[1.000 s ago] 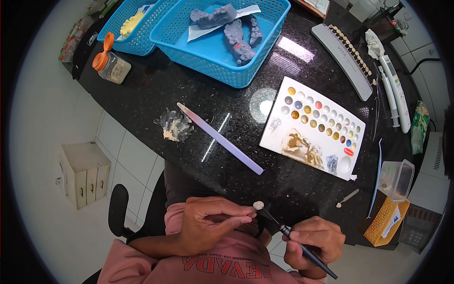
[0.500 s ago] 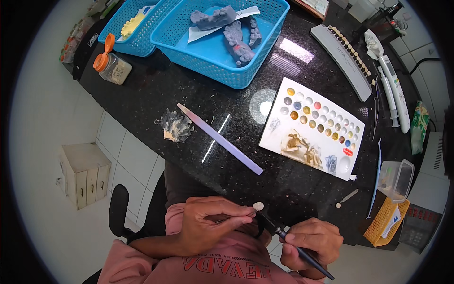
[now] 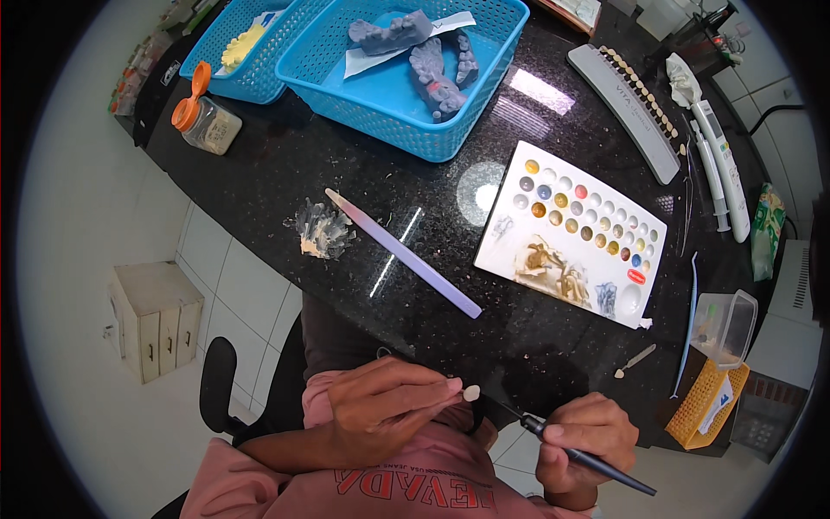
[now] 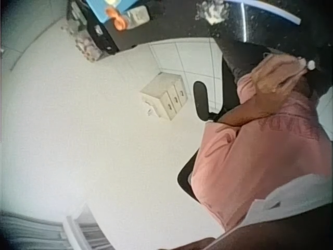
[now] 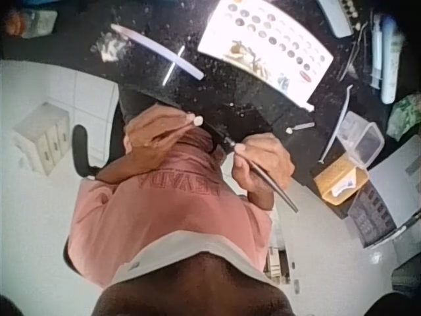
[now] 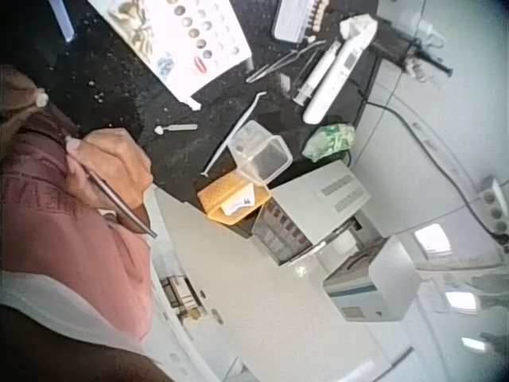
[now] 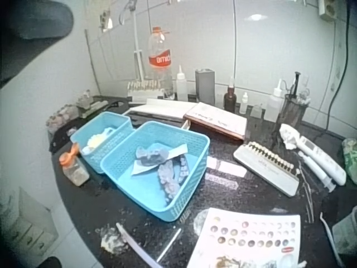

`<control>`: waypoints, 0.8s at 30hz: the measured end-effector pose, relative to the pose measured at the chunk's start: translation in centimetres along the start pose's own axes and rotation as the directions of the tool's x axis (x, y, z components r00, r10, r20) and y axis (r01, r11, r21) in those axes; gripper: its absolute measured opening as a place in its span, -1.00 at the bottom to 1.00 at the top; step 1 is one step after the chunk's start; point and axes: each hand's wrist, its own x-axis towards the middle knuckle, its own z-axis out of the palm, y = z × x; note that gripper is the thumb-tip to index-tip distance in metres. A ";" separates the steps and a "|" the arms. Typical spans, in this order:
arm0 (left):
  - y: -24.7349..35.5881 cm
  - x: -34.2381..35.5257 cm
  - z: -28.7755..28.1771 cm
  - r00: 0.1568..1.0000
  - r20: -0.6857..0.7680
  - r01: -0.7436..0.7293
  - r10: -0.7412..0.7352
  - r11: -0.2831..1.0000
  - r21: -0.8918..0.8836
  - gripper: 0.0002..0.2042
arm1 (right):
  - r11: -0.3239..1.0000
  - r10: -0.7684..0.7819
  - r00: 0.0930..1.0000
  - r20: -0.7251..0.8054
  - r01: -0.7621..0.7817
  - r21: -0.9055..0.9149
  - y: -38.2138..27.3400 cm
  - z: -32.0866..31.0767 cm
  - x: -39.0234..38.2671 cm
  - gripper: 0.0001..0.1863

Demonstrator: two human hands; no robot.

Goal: Applying stain and glaze to a dental crown using a brush and a porcelain furnace.

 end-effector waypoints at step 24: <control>0.3 0.3 -0.7 0.935 0.087 -0.347 0.343 0.837 0.423 -0.70 | 0.999 0.006 1.000 -0.016 -0.007 -0.033 -0.1 0.1 -0.3 -0.92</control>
